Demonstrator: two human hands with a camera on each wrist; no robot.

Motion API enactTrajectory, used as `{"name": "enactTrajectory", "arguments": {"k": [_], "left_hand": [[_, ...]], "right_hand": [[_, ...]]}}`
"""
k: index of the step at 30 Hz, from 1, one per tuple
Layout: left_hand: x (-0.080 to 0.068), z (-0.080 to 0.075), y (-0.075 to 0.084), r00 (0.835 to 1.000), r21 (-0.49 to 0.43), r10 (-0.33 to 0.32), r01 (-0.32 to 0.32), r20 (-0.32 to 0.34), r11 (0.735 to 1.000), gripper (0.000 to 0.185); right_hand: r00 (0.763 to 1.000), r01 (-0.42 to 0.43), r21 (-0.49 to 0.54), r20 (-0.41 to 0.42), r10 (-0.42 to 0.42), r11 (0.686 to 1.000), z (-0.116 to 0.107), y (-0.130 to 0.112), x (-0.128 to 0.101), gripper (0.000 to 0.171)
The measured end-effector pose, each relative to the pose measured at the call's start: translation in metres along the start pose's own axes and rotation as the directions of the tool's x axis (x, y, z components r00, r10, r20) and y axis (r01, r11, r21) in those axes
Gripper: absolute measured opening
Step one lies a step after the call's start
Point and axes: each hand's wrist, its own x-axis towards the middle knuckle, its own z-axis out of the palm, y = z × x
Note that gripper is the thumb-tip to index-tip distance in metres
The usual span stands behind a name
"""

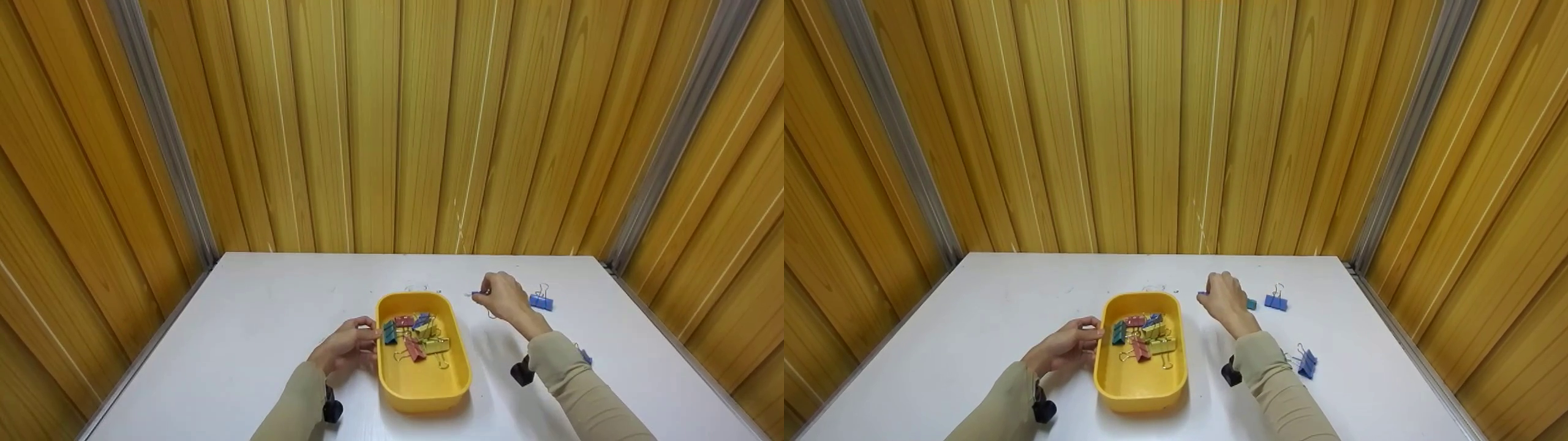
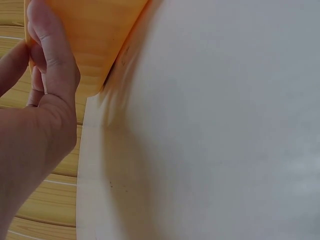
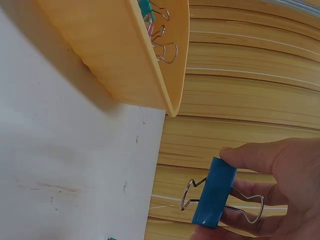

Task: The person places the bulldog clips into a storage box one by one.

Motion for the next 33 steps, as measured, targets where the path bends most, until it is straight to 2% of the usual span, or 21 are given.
{"name": "enactTrajectory", "arguments": {"k": [9, 18, 27, 30, 33], "left_hand": [[0.002, 0.000, -0.001, 1.000, -0.013, -0.006, 0.006, -0.011, 1.000, 0.016], [0.001, -0.001, -0.001, 1.000, -0.017, 0.003, -0.003, -0.013, 1.000, 0.017], [-0.002, -0.005, -0.002, 1.000, -0.005, 0.002, -0.002, -0.010, 1.000, 0.017], [-0.003, -0.006, -0.002, 1.000, 0.000, 0.001, -0.001, -0.014, 1.000, 0.019], [-0.004, -0.008, -0.002, 1.000, 0.011, 0.002, -0.002, -0.021, 1.000, 0.020]], "right_hand": [[0.999, 0.042, 0.016, -0.001, -0.042, 0.999, 0.006, -0.013, -0.001, 0.021], [0.998, 0.046, 0.038, 0.048, -0.047, 0.998, 0.019, -0.034, -0.002, 0.022], [0.993, 0.083, 0.056, 0.082, -0.087, 0.995, 0.033, -0.055, -0.007, 0.022], [0.988, 0.106, 0.086, 0.104, -0.114, 0.991, 0.037, -0.057, -0.007, 0.023], [0.988, 0.128, 0.136, 0.073, -0.138, 0.982, 0.039, -0.050, -0.004, 0.025]]}}
